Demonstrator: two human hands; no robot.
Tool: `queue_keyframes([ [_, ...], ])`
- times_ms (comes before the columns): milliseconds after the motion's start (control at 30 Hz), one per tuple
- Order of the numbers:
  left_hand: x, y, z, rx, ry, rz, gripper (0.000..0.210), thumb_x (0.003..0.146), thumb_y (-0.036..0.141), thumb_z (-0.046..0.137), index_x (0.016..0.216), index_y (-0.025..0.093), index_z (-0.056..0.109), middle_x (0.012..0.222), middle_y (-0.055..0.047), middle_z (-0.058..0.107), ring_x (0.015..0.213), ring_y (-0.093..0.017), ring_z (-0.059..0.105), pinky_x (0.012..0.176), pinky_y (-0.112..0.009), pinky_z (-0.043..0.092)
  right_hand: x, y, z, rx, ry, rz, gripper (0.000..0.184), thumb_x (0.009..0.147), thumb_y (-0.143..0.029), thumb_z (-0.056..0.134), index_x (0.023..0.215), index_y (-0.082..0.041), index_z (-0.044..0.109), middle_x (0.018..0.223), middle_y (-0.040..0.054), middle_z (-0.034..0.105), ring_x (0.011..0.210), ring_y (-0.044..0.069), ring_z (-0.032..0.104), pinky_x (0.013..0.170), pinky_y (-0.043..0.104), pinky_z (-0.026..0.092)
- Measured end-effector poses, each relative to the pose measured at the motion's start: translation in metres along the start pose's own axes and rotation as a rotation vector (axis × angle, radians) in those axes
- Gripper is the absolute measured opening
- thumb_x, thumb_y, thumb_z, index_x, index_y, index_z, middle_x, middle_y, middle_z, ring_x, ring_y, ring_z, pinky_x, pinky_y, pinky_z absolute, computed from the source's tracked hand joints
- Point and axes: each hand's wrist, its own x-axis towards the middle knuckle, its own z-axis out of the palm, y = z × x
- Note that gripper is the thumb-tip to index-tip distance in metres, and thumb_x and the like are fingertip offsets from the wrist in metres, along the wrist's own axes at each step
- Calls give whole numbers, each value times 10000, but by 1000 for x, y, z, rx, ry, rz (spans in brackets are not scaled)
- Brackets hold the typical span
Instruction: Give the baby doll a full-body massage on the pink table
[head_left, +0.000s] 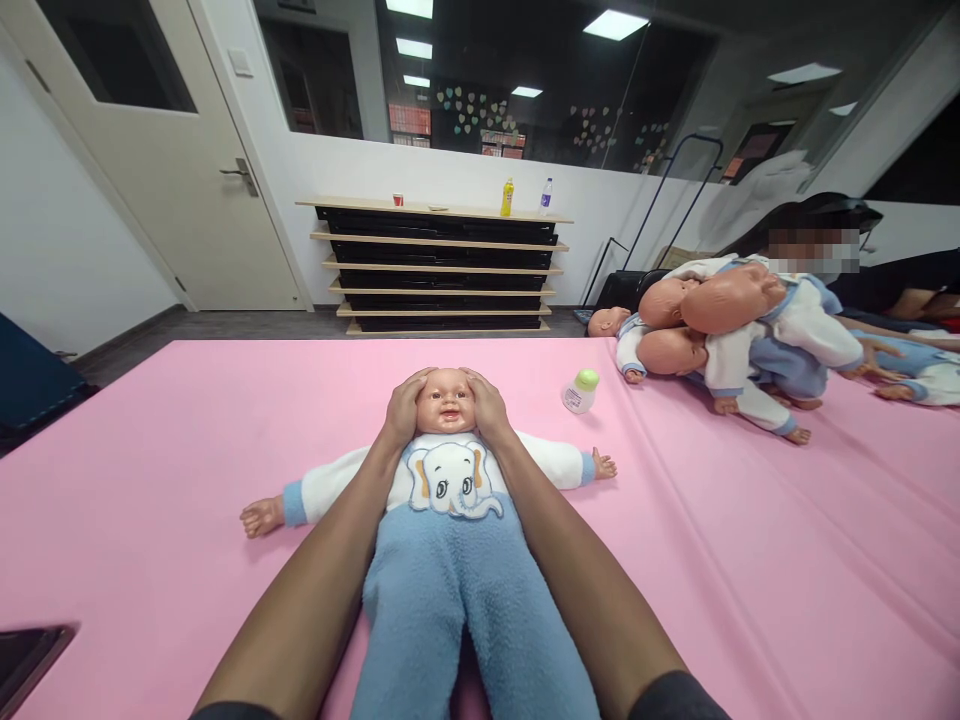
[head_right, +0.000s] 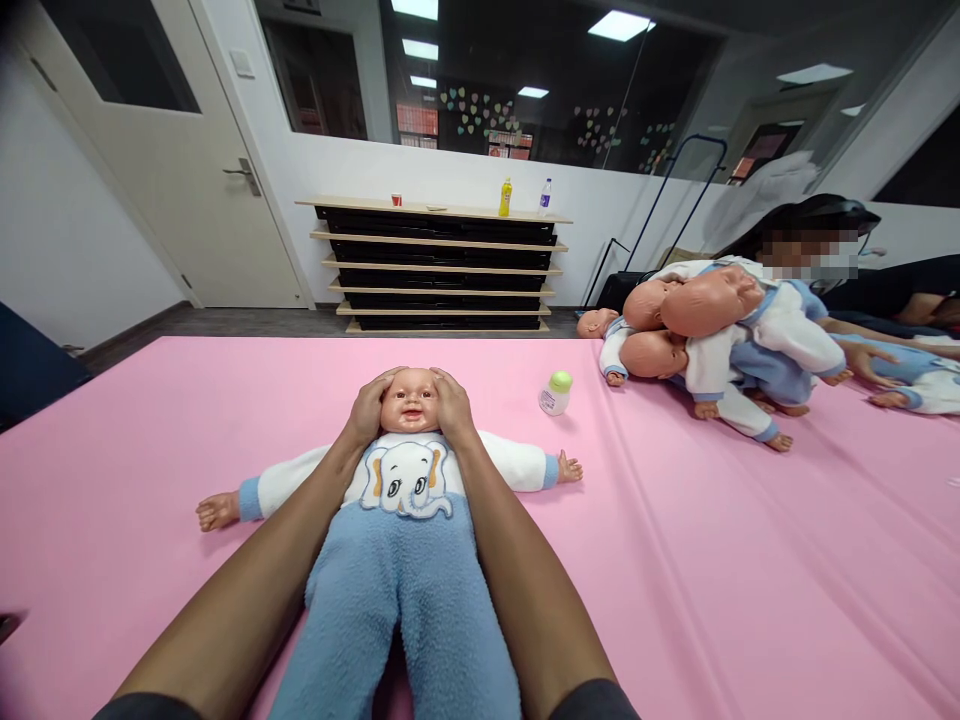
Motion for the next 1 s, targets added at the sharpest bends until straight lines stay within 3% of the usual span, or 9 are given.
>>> queue_keyframes([
  [100,-1,-2,-1,37,0,32,412,855,348,463,1099,130,715,1260,-95,658,1237,-250,548,1118,-392,361,-10,-4,0,-76,104,-1,415,906,-425,440,1148,-186,677,1293,57,627,1262,211,523,1134,348,346],
  [167,-3,-3,-1,41,7,21,416,866,357,455,1106,133,712,1255,-93,661,1222,-245,558,1111,-392,371,-23,-10,-1,-177,145,-99,456,920,-463,447,1247,-201,626,1345,62,586,1292,215,493,1149,358,324],
  [300,-4,-2,1,36,21,2,421,876,396,476,1097,127,712,1231,-102,671,1199,-251,568,1103,-405,377,-47,-19,-10,-363,-78,-286,759,784,-490,689,1446,-219,435,1477,74,448,1384,245,396,1185,367,275],
  [400,-7,2,3,81,16,0,441,882,427,488,1140,133,692,1251,-105,654,1196,-250,563,1104,-404,372,-55,-21,-17,-402,-175,-226,1057,660,-481,802,1530,-217,263,1563,87,311,1450,277,292,1205,405,240],
  [600,-32,25,3,470,196,133,464,891,456,525,1285,225,604,1215,-105,625,1050,-249,612,992,-414,458,-58,-17,-18,-285,-164,-122,1122,652,-492,813,1543,-228,184,1561,105,306,1428,290,336,1169,428,310],
  [700,-49,37,-2,498,7,214,525,883,450,551,1372,260,539,1370,-98,550,1263,-273,517,1095,-436,396,-59,-15,-19,-293,-186,-124,1109,679,-512,795,1549,-239,163,1582,94,264,1455,276,288,1191,430,270],
  [833,-60,44,-10,450,-217,106,840,728,434,749,1482,315,398,1567,-54,340,1471,-296,259,1212,-466,219,-59,-17,-23,-331,-254,-148,1097,716,-525,765,1564,-249,126,1608,84,199,1492,279,191,1218,452,187],
  [900,-60,44,-13,376,-239,14,942,656,414,808,1491,324,380,1584,-57,304,1471,-316,256,1194,-468,263,-60,-19,-26,-345,-282,-152,1105,720,-524,764,1568,-247,112,1612,86,187,1495,284,178,1220,460,173],
  [1000,-56,42,-15,231,-263,-104,986,648,402,815,1508,327,338,1561,-75,349,1396,-333,396,1102,-463,406,-60,-20,-30,-335,-303,-146,1114,723,-513,769,1571,-254,95,1621,77,157,1499,281,163,1223,461,164],
])
